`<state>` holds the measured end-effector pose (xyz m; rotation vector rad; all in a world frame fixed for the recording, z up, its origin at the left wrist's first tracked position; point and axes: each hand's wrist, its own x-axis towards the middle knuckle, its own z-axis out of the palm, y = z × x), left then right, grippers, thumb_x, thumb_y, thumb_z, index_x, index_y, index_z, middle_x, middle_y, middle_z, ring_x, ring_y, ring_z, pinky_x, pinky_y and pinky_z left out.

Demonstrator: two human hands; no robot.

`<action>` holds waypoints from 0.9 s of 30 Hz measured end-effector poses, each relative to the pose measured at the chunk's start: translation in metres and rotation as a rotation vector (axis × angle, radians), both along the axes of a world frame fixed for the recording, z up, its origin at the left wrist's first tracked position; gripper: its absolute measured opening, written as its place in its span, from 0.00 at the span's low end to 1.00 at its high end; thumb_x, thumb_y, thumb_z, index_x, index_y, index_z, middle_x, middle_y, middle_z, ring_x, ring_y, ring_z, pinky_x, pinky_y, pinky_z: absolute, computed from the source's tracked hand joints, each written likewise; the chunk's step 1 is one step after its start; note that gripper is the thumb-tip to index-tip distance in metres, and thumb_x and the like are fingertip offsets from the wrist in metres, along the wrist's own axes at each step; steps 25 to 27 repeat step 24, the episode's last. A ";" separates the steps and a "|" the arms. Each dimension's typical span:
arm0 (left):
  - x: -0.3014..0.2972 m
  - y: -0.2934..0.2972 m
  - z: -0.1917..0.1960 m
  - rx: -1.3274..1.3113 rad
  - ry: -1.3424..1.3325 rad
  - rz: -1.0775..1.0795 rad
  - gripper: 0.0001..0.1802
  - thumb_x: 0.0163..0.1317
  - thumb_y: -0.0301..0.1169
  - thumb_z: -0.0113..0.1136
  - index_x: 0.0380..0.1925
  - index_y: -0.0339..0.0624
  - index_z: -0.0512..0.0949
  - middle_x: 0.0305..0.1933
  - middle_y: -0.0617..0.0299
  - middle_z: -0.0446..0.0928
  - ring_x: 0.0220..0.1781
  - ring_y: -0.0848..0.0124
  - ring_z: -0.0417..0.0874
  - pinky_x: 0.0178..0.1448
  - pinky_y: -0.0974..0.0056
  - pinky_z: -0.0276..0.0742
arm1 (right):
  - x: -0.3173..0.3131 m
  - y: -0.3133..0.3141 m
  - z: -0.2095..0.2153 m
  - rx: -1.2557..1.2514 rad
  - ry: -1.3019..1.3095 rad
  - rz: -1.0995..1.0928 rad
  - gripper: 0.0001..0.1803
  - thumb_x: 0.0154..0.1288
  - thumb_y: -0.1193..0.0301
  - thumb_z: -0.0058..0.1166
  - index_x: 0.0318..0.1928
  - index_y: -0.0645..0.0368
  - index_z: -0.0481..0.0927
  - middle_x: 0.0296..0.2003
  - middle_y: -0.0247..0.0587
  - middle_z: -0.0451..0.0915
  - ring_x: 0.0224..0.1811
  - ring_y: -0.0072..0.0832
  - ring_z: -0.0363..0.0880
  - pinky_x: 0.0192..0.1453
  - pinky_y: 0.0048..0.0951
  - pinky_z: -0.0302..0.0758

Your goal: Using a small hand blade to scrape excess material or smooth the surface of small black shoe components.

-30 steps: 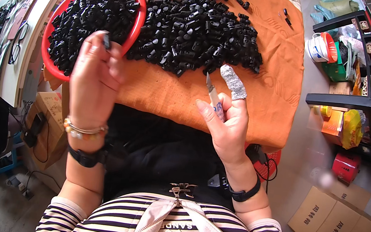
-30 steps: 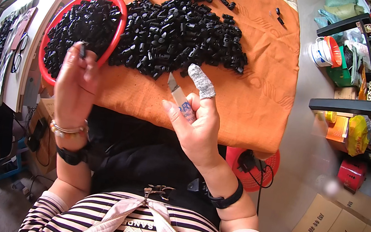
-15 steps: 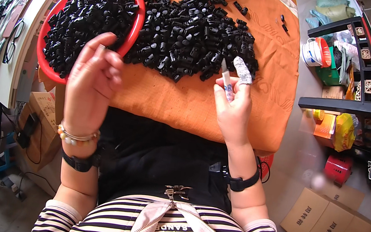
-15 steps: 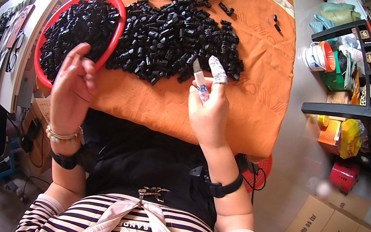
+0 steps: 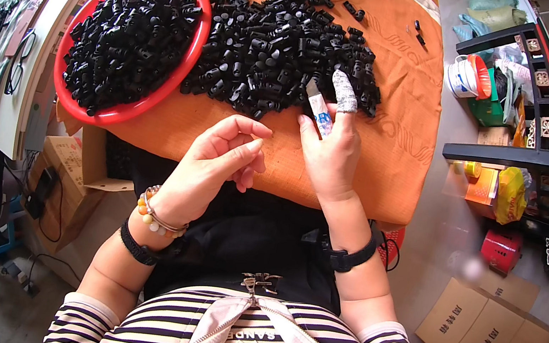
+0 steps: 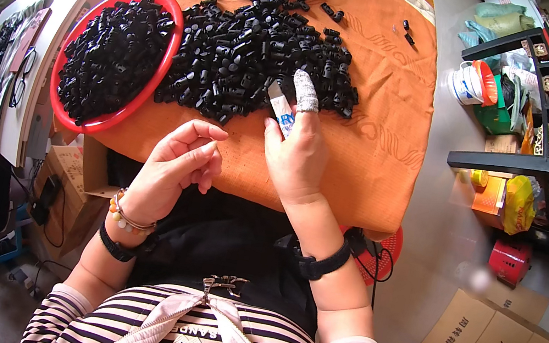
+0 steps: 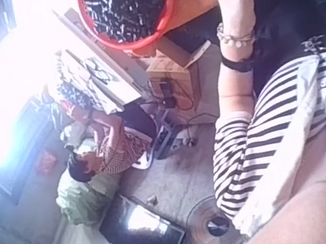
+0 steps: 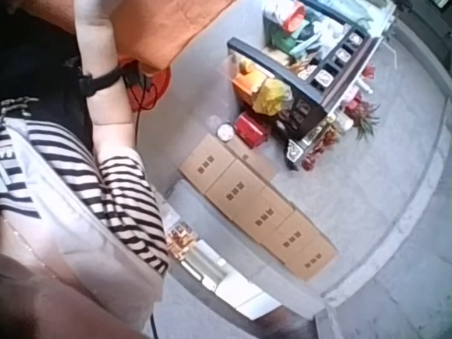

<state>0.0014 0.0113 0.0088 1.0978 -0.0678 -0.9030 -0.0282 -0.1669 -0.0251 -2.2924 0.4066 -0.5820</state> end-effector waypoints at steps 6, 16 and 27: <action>-0.001 -0.003 -0.002 0.022 0.003 -0.023 0.12 0.66 0.33 0.49 0.46 0.41 0.69 0.29 0.67 0.73 0.26 0.82 0.73 0.30 0.77 0.70 | -0.015 -0.001 0.000 0.214 0.061 0.060 0.34 0.54 0.78 0.60 0.60 0.59 0.60 0.28 0.37 0.75 0.27 0.20 0.74 0.31 0.22 0.71; -0.005 -0.007 -0.010 0.075 0.012 -0.051 0.12 0.66 0.33 0.49 0.46 0.41 0.69 0.33 0.65 0.75 0.30 0.79 0.78 0.33 0.76 0.73 | -0.027 0.000 0.003 0.317 0.026 0.104 0.33 0.55 0.83 0.56 0.61 0.59 0.60 0.30 0.33 0.73 0.30 0.16 0.73 0.36 0.18 0.73; -0.001 -0.001 -0.014 0.012 -0.014 -0.083 0.12 0.64 0.31 0.50 0.46 0.41 0.69 0.32 0.66 0.74 0.29 0.80 0.75 0.34 0.75 0.72 | -0.029 0.001 0.000 0.279 0.019 0.180 0.36 0.52 0.79 0.59 0.62 0.53 0.60 0.35 0.40 0.77 0.37 0.30 0.79 0.40 0.28 0.76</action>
